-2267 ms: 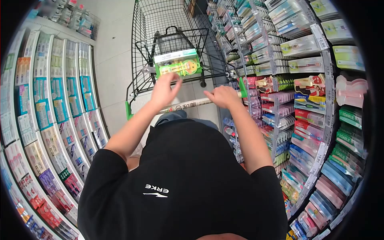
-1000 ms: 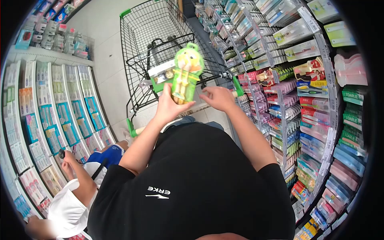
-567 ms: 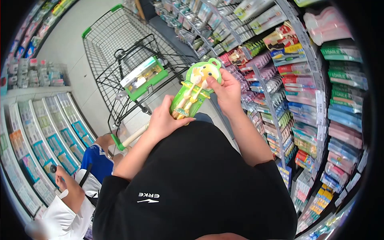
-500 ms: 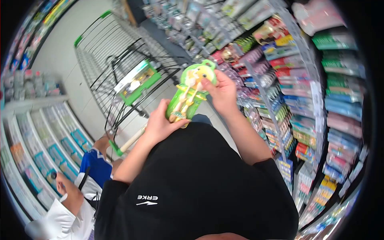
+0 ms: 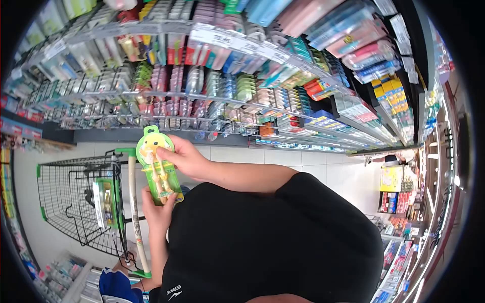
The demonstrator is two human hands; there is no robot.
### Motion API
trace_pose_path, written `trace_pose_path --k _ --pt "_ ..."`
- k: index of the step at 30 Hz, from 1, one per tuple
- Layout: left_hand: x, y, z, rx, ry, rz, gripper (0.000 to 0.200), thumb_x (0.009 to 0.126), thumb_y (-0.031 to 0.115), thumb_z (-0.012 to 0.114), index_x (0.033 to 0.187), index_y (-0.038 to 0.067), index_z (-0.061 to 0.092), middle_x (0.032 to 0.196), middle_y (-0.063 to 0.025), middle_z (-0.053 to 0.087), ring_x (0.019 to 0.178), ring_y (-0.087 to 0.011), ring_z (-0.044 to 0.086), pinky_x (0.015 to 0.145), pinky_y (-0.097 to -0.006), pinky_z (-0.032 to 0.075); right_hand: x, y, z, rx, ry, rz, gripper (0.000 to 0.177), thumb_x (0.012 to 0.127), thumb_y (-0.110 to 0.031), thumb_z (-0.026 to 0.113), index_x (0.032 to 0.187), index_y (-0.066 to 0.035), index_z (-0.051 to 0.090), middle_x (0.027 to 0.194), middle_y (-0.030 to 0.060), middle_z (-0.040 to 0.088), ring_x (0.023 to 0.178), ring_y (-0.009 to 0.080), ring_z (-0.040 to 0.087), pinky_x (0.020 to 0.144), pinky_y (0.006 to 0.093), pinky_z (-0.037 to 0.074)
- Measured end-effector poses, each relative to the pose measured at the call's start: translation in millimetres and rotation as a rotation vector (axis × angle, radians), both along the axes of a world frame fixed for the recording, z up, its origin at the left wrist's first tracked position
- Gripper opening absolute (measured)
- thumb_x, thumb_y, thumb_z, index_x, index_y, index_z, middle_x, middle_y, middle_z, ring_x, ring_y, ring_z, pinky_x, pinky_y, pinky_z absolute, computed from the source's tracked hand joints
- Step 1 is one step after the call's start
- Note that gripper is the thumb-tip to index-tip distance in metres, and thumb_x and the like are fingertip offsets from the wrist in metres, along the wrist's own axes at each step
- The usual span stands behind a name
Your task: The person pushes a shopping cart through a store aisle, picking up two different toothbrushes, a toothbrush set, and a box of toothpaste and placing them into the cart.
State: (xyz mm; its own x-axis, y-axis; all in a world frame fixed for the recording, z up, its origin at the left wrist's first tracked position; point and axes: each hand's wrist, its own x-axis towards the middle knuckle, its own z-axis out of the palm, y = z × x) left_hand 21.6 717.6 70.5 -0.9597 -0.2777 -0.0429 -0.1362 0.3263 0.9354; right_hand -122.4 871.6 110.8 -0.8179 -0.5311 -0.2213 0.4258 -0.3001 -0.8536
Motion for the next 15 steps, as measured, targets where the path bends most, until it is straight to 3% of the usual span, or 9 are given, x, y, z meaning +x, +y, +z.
trace_pose_path --k 3,4,5,8,10,11,13,14,15 --pt "-6 12 -1 -0.080 0.072 -0.172 0.042 0.085 0.007 0.082 0.120 -0.001 0.059 0.105 -0.0140 0.070 0.091 -0.0271 0.068 0.086 -0.0382 0.054 -4 47 5 -0.076 -0.052 -0.074 0.032 0.107 -0.023 0.064 0.135 -0.007 0.060 0.122 0.0033 0.070 0.113 0.0130 0.067 0.095 0.0336 0.057" --pt "-8 7 -9 -0.074 0.045 -0.132 0.039 0.088 0.005 0.076 0.123 -0.002 0.060 0.113 -0.0169 0.069 0.101 -0.0297 0.066 0.093 -0.0410 0.052 -6 67 6 -0.095 -0.069 -0.098 0.032 0.107 -0.023 0.064 0.135 -0.008 0.060 0.123 0.0039 0.070 0.115 0.0147 0.067 0.097 0.0351 0.056" --pt "-8 5 -13 -0.296 0.080 -0.011 0.040 0.091 0.009 0.075 0.126 -0.001 0.060 0.119 -0.0196 0.067 0.111 -0.0340 0.063 0.100 -0.0451 0.048 -8 88 8 -0.100 -0.063 -0.113 0.032 0.107 -0.023 0.064 0.135 -0.008 0.060 0.123 0.0039 0.070 0.115 0.0147 0.067 0.097 0.0351 0.056" --pt "-1 -37 -45 -0.972 0.045 0.257 0.053 0.098 0.032 0.073 0.134 -0.001 0.056 0.125 -0.0219 0.062 0.114 -0.0411 0.058 0.097 -0.0521 0.047 -10 158 9 -0.158 -0.004 -0.211 0.033 0.108 -0.026 0.063 0.136 -0.008 0.060 0.125 0.0047 0.070 0.114 0.0159 0.068 0.097 0.0364 0.057" --pt "17 -68 -71 -1.091 -0.174 0.354 0.057 0.104 0.050 0.059 0.127 -0.003 0.063 0.118 -0.0236 0.065 0.107 -0.0433 0.062 0.089 -0.0541 0.051 -9 210 -4 -0.229 -0.072 -0.401 0.035 0.108 -0.030 0.062 0.135 -0.008 0.061 0.126 0.0057 0.070 0.112 0.0167 0.069 0.096 0.0384 0.057" --pt "26 -84 -92 -1.100 -0.168 0.354 0.057 0.104 0.050 0.059 0.127 -0.003 0.063 0.118 -0.0236 0.065 0.107 -0.0433 0.062 0.089 -0.0541 0.051 -9 235 -8 -0.229 -0.102 -0.492 0.036 0.108 -0.033 0.062 0.133 -0.007 0.062 0.125 0.0065 0.071 0.107 0.0178 0.070 0.095 0.0403 0.058" --pt "43 -108 -123 -0.707 -0.605 0.237 0.073 0.105 0.065 0.045 0.110 -0.004 0.069 0.088 -0.0209 0.070 0.084 -0.0352 0.071 0.074 -0.0452 0.055 -7 289 -16 -0.107 -0.101 -0.573 0.047 0.108 -0.048 0.057 0.135 -0.009 0.061 0.123 0.0070 0.071 0.112 0.0239 0.069 0.100 0.0446 0.056" --pt "44 -108 -117 -0.720 -0.604 0.245 0.073 0.105 0.065 0.045 0.110 -0.004 0.069 0.088 -0.0209 0.070 0.084 -0.0352 0.071 0.074 -0.0452 0.055 -2 310 -6 -0.171 -0.166 -0.584 0.049 0.108 -0.050 0.054 0.136 -0.010 0.061 0.123 0.0071 0.071 0.111 0.0238 0.069 0.098 0.0454 0.056" --pt "42 -106 -111 -0.443 -0.650 0.262 0.080 0.104 0.070 0.040 0.103 -0.004 0.069 0.074 -0.0170 0.067 0.071 -0.0291 0.069 0.065 -0.0396 0.054 -7 335 -25 -0.178 -0.166 -0.657 0.050 0.108 -0.051 0.054 0.137 -0.011 0.060 0.122 0.0067 0.071 0.111 0.0240 0.069 0.097 0.0461 0.055"
